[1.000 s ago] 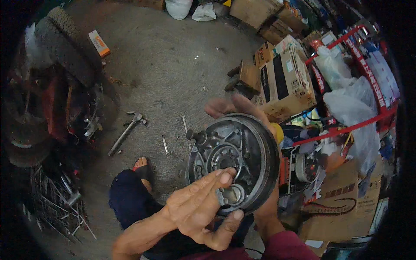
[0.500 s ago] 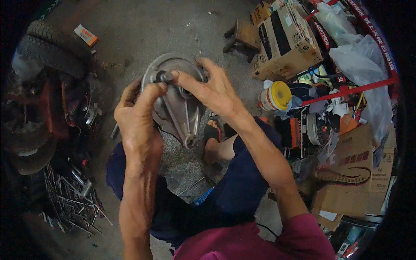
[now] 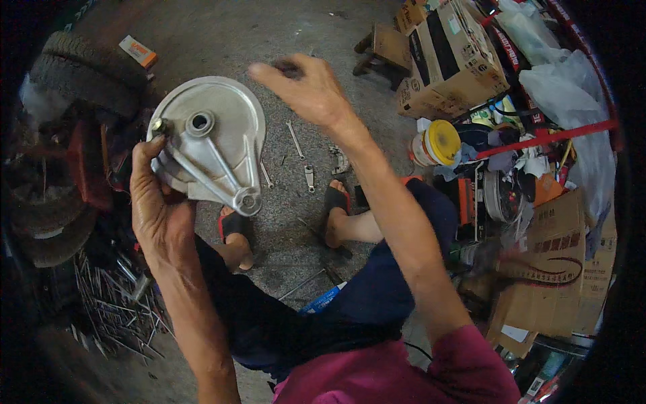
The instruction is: The person disassembles a circular metal mechanical part, likely a clutch or brake assembly, using a hammer and screwdriver. They remove internal components, clean them, and reassemble the unit on the floor of a workshop.
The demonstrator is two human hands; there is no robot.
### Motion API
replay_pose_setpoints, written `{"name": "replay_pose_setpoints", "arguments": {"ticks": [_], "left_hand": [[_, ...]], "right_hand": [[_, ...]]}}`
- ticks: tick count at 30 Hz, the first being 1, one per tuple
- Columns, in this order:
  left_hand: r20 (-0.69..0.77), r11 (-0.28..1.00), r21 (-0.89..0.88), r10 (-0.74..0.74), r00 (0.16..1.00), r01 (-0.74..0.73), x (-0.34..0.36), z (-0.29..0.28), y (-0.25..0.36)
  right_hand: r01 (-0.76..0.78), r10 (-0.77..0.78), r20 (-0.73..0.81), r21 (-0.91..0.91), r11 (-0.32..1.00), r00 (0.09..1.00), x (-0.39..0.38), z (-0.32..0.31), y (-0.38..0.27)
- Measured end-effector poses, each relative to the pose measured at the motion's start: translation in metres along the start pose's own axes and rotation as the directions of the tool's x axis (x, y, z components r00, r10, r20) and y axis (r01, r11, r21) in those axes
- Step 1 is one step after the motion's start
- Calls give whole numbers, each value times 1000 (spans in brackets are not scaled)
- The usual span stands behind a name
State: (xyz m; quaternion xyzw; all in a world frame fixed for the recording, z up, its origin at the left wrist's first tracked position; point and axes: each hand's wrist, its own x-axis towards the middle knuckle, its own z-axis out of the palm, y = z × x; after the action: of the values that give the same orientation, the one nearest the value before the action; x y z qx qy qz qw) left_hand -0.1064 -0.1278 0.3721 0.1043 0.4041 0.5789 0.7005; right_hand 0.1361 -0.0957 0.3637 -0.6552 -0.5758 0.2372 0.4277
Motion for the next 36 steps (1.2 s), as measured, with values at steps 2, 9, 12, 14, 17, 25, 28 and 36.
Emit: {"name": "replay_pose_setpoints", "arguments": {"ticks": [2,9,12,14,17,25,28,36], "left_hand": [[-34,998,-65,-12,999,9,1,-14,6],[-30,990,-130,-66,997,62,-22,-38,28],[-69,989,-125,-88,994,79,-29,-40,33],[-112,993,-119,-15,994,1,-30,-53,34],[-86,988,-150,15,996,-28,-32,-66,34],[-202,995,-98,7,979,-27,-30,-64,36],[-100,990,-141,-33,994,19,-13,-58,32],[-127,999,-17,36,991,-38,-12,-26,19]], "right_hand": [[-159,159,-11,42,986,987,-5,6,48],[-657,697,25,-309,688,717,-143,105,283],[-738,793,-99,-448,504,601,-184,130,292],[-761,803,-179,-484,432,569,-186,143,295],[-751,783,-222,-518,410,581,-179,154,291],[-573,732,-38,-650,498,680,-159,155,312],[-731,773,-101,-420,537,626,-154,138,330],[-338,333,-94,-43,940,938,-109,77,144]]}}
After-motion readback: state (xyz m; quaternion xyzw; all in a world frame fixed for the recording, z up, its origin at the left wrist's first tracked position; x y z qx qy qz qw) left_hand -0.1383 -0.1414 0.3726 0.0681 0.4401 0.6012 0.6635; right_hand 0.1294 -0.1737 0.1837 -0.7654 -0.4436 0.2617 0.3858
